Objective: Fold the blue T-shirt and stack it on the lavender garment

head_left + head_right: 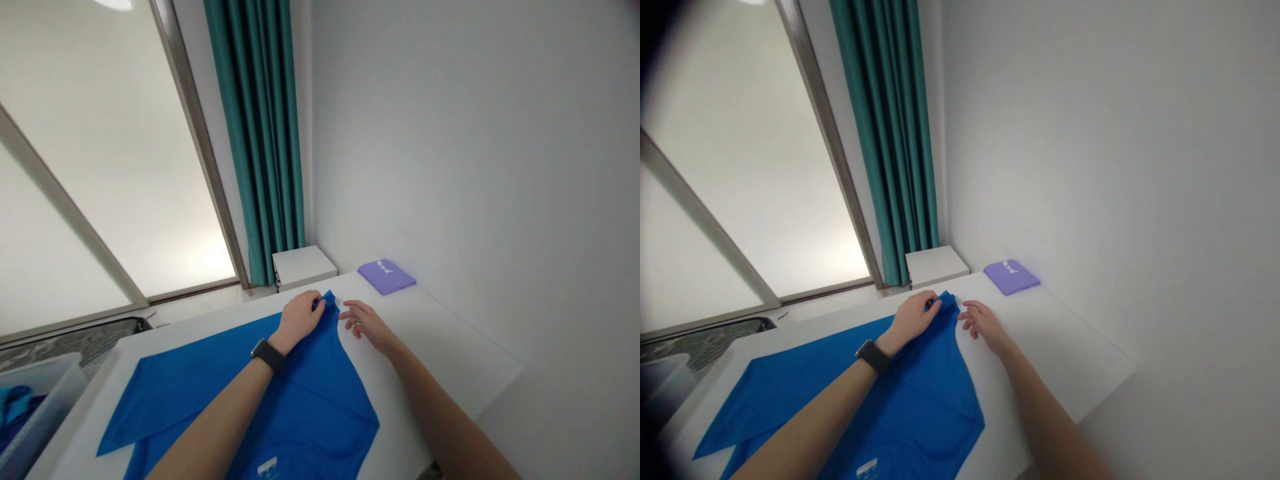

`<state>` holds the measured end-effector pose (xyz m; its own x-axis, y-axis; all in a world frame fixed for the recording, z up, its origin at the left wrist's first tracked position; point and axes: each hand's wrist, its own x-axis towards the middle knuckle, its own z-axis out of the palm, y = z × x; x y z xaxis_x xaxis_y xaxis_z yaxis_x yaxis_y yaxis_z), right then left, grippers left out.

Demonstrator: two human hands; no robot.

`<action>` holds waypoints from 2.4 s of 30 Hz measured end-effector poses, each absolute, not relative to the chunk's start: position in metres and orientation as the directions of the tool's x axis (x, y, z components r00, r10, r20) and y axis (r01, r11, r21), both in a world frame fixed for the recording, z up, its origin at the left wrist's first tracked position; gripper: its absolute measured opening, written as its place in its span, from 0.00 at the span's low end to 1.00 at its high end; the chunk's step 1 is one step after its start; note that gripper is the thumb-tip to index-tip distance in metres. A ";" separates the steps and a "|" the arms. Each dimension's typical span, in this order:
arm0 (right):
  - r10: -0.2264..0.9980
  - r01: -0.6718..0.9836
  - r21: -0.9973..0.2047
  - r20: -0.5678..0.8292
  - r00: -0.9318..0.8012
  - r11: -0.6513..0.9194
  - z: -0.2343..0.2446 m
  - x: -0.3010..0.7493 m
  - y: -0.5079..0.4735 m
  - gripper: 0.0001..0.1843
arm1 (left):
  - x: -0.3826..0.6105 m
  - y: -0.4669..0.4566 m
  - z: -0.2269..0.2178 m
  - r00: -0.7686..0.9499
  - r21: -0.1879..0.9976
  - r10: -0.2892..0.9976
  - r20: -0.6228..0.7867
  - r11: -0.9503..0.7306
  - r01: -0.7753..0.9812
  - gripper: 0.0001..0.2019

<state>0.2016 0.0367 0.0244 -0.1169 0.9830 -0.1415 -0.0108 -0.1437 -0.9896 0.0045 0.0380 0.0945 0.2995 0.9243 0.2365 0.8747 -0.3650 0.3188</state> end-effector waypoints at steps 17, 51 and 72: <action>0.962 0.286 -0.942 -0.227 -0.148 -0.179 0.042 0.178 0.099 0.17 | 0.032 -0.010 0.054 0.578 -0.015 0.767 0.279 -0.598 0.801 0.10; 0.993 0.732 -0.674 0.118 -0.026 0.099 0.005 0.166 0.130 0.10 | 0.020 -0.038 0.039 0.779 0.017 0.575 0.249 -0.807 0.590 0.06; 1.000 0.876 -0.483 0.014 0.014 -0.006 0.011 0.174 0.124 0.12 | 0.020 -0.041 0.042 0.671 0.133 0.698 0.249 -0.711 0.690 0.14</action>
<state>0.1741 0.1237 0.0114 0.0141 0.9998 0.0136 0.8757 -0.0058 -0.4828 0.0203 -0.0406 0.0419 0.6712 0.6981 0.2493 0.6904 -0.7112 0.1325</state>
